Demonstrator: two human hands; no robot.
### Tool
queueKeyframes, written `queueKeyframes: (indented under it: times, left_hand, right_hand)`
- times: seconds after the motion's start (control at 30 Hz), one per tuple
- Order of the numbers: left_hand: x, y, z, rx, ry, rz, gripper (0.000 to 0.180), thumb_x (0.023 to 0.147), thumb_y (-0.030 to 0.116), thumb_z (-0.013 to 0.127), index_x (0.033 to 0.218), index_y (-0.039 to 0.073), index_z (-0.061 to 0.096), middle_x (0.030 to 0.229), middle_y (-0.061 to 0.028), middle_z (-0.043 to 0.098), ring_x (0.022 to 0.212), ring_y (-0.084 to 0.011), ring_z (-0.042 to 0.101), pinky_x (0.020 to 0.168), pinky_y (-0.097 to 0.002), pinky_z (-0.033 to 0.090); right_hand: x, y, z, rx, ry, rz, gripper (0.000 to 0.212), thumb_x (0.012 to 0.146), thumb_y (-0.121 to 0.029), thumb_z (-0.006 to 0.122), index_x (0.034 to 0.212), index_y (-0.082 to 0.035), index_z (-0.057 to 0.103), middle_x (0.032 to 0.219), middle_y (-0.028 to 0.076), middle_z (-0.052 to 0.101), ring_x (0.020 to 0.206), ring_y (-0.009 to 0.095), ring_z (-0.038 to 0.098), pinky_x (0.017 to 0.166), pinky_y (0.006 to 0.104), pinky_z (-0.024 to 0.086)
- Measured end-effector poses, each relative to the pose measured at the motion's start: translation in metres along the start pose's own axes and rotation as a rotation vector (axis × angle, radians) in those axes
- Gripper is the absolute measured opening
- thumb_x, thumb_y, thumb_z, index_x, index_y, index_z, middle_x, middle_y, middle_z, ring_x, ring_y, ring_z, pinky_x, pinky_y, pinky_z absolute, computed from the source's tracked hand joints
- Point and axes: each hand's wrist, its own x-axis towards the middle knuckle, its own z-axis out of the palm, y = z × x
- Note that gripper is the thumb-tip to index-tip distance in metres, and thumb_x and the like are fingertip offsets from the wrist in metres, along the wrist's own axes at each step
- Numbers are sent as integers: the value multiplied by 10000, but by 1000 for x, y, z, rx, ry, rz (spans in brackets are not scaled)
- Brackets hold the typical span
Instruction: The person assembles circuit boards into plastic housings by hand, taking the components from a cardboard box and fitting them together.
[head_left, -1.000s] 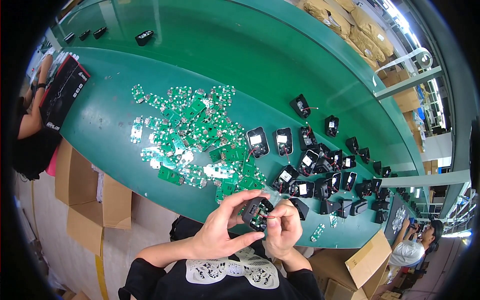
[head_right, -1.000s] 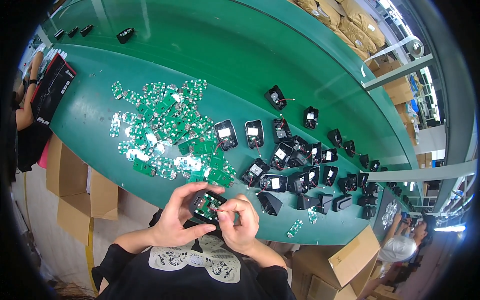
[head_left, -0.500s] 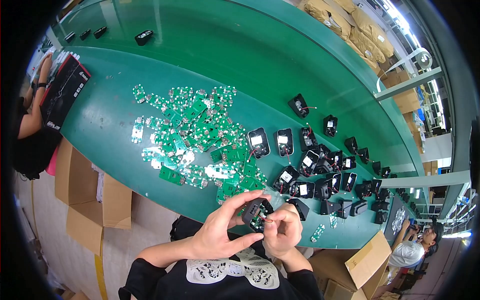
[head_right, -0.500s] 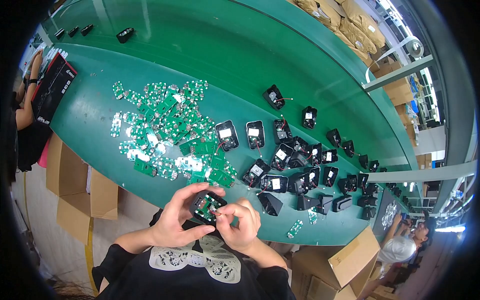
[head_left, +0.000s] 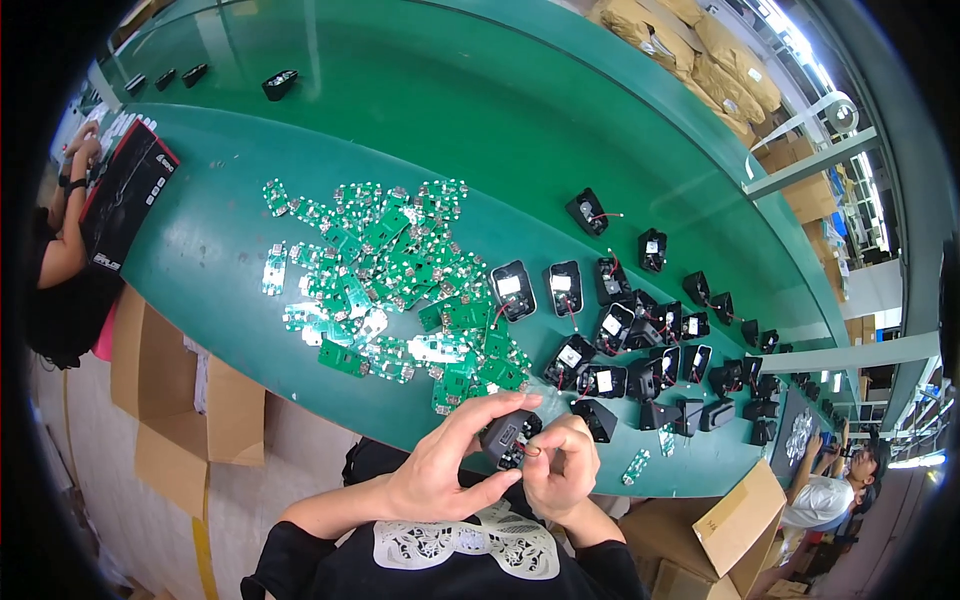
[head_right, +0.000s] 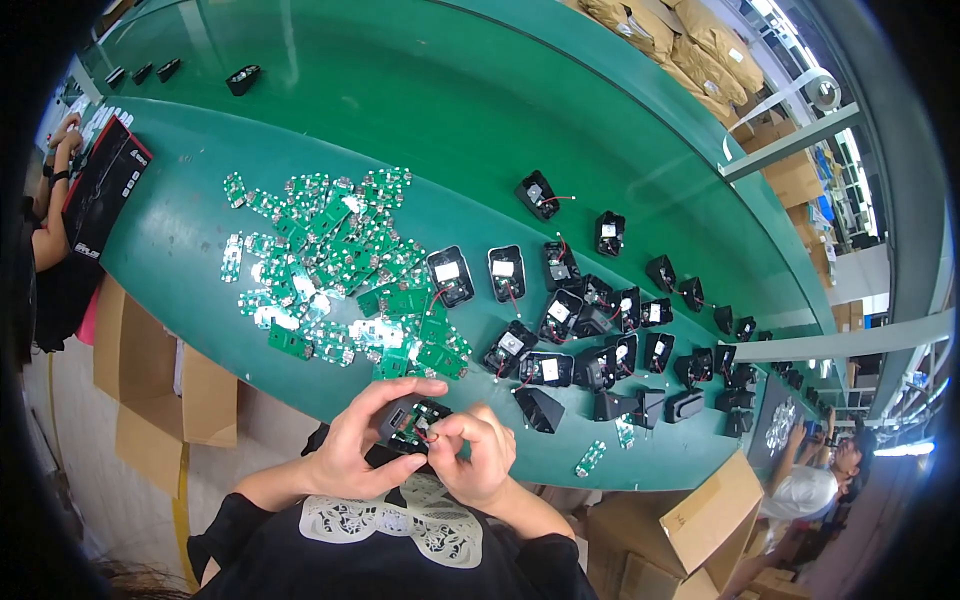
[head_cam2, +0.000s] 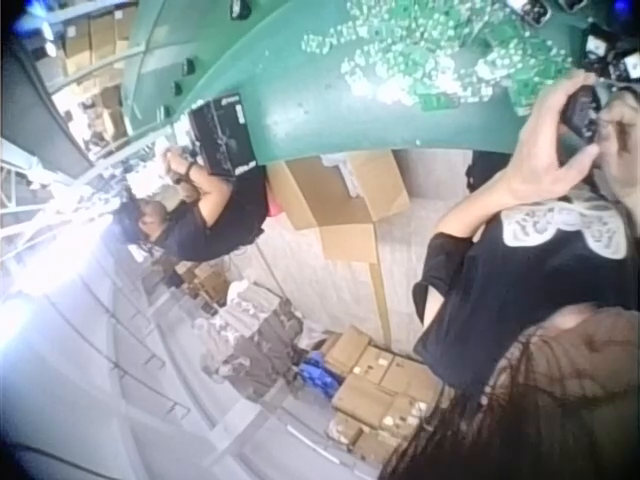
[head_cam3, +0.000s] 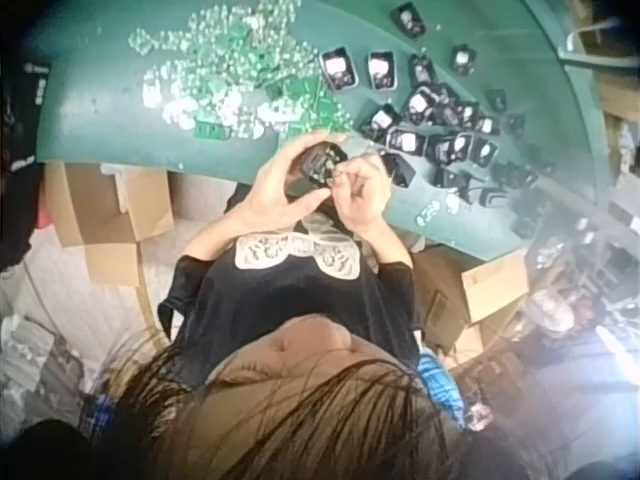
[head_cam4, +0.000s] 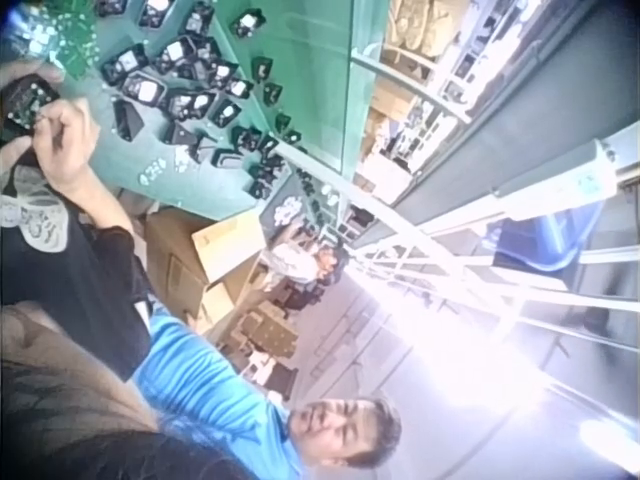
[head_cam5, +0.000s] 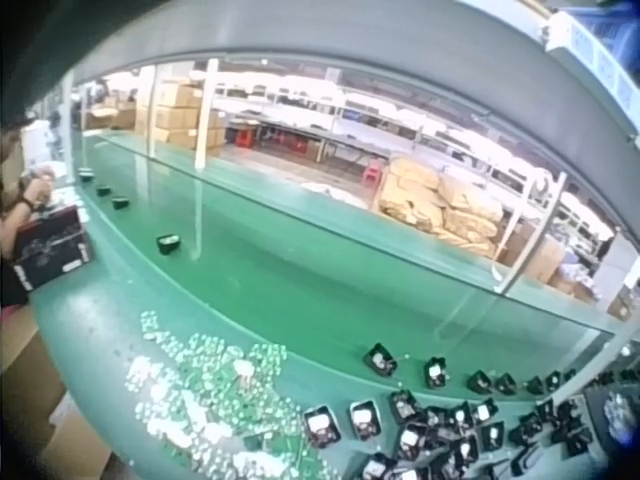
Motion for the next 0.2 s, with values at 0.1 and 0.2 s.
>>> queueKeyframes:
  times: [0.1,0.2]
  left_hand:
    - [-1,-7,4,47,37,105,635,737,21,624,1280,-24,299,1272,-175,416,1166,-294,418,926,-383,395]
    - [-4,-13,6,64,48,121,694,744,48,622,1310,-13,225,1279,-181,409,1195,-333,373,992,-405,298]
  right_hand:
    - [1,-3,-1,34,13,-13,190,677,34,647,805,-40,529,639,29,540,456,117,469,410,236,370]
    - [1,-3,0,25,20,-58,210,664,44,651,817,-43,537,658,35,558,463,120,473,415,235,378]
